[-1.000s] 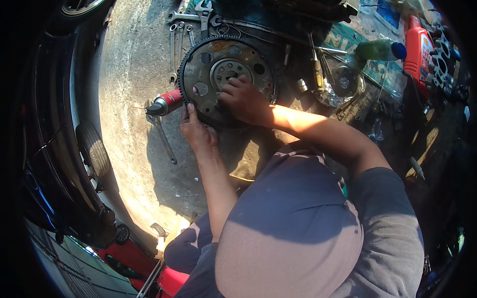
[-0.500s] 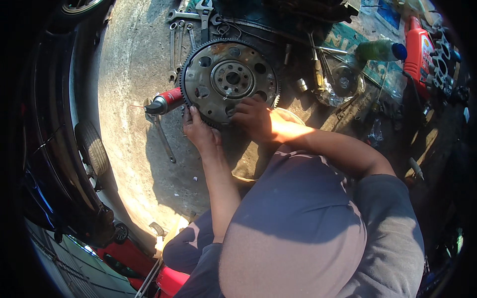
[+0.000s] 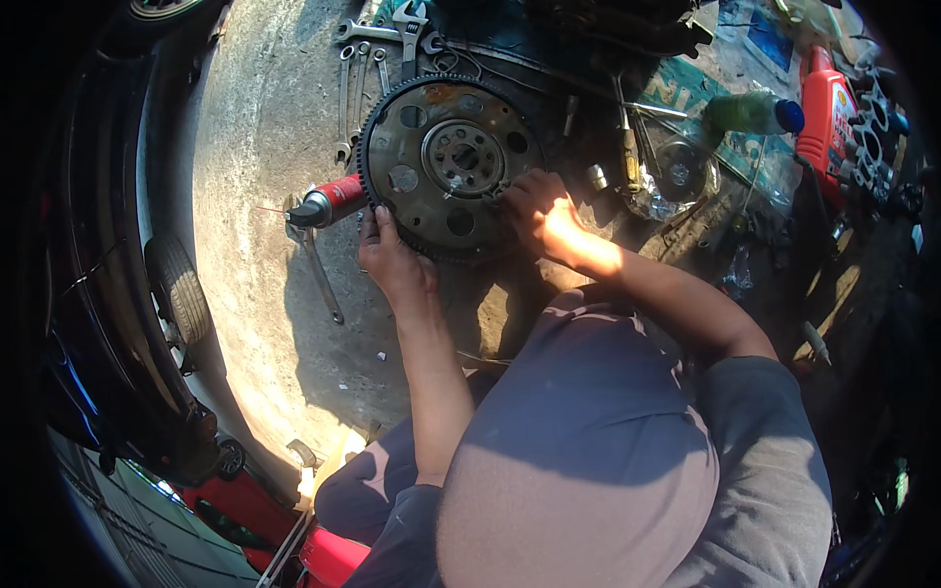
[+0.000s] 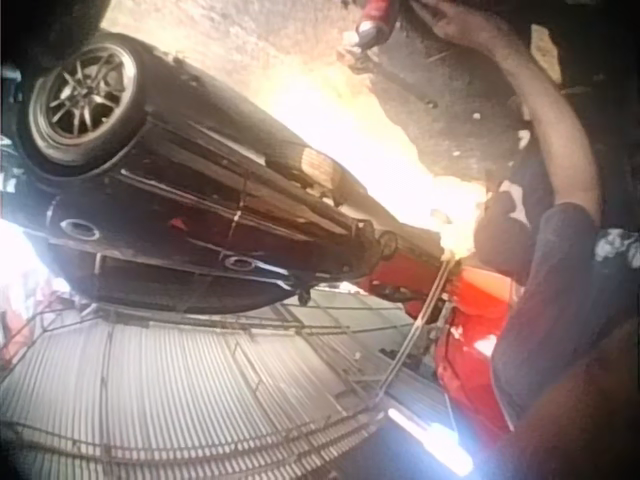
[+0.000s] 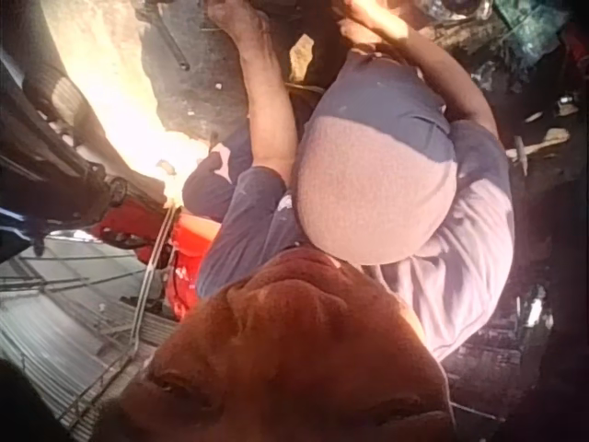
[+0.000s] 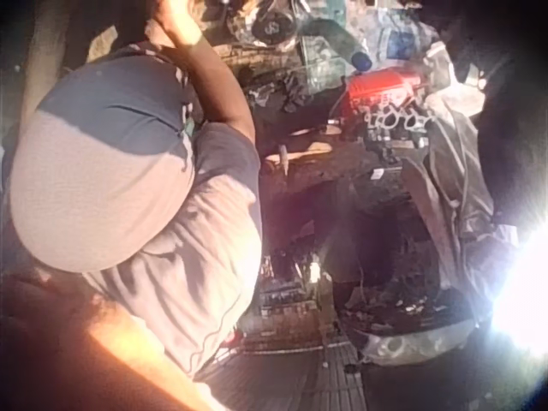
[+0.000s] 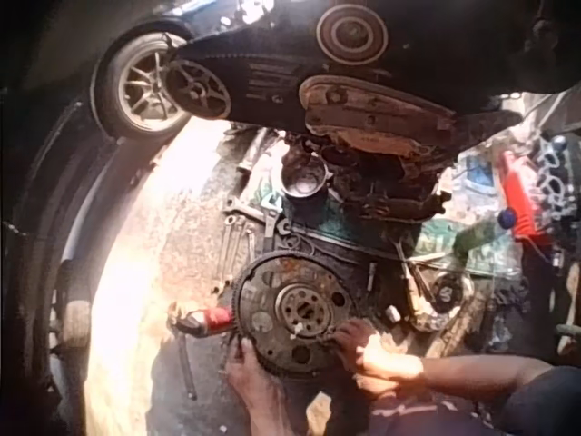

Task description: Installing and tightening bolts on a car engine flywheel.

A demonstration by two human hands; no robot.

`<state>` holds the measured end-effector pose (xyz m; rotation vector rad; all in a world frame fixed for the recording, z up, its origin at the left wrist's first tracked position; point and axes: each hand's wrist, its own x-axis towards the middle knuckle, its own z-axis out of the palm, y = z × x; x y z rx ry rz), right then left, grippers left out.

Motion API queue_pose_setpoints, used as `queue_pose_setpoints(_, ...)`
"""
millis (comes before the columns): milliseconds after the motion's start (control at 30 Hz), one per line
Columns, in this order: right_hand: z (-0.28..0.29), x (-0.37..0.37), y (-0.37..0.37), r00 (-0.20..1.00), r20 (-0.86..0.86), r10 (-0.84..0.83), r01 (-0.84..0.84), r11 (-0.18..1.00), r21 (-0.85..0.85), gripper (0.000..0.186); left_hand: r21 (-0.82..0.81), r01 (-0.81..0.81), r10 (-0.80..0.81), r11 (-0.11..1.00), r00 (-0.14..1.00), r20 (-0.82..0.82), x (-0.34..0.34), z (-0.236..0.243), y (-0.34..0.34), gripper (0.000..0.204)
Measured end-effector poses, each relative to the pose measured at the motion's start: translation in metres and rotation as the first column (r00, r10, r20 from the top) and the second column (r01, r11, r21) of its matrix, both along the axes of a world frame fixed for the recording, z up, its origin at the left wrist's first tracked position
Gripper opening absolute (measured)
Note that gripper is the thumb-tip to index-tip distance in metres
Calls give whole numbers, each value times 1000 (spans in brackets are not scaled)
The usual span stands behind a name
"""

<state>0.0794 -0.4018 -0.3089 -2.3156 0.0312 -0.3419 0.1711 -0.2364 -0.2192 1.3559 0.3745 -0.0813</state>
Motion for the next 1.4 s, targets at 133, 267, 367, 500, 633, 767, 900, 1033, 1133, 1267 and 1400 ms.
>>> queue_pose_setpoints(133,22,8,26,981,175,81,-100,989,106,22,17,3,-3,1000,1000,-7,-1,9,0,30)
queue_pose_setpoints(267,14,19,20,994,96,56,-63,995,75,25,18,-8,7,1000,1000,13,-2,9,-5,29)
queue_pose_setpoints(367,1,-10,13,995,75,59,-64,995,78,25,14,-2,2,1000,1000,7,-3,6,-3,28)
queue_pose_setpoints(500,2,-3,20,991,137,-3,1,1000,14,26,30,-26,26,999,1000,-7,-7,8,-3,27)
queue_pose_setpoints(633,15,33,30,988,133,78,-84,995,46,30,18,-11,11,1000,1000,16,-10,6,-2,28)
queue_pose_setpoints(767,-7,5,1,987,47,154,-147,980,-132,36,41,-28,29,999,999,-17,-9,1,2,29)
queue_pose_setpoints(900,-12,3,-3,987,77,143,-138,988,-70,32,34,5,-5,999,1000,10,-11,3,4,32)
queue_pose_setpoints(1033,10,34,32,981,187,56,-61,998,21,22,45,0,-1,999,999,34,-9,3,-1,31)
queue_pose_setpoints(1133,4,30,31,976,218,29,-37,999,31,21,56,12,-14,998,999,35,-5,5,-1,32)
queue_pose_setpoints(1267,-52,1,-27,992,91,86,-73,988,-136,38,36,13,-14,999,999,49,-5,3,-7,32)
queue_pose_setpoints(1400,-39,14,-27,998,18,56,-53,989,-141,41,76,10,-13,997,999,47,-10,7,-3,32)
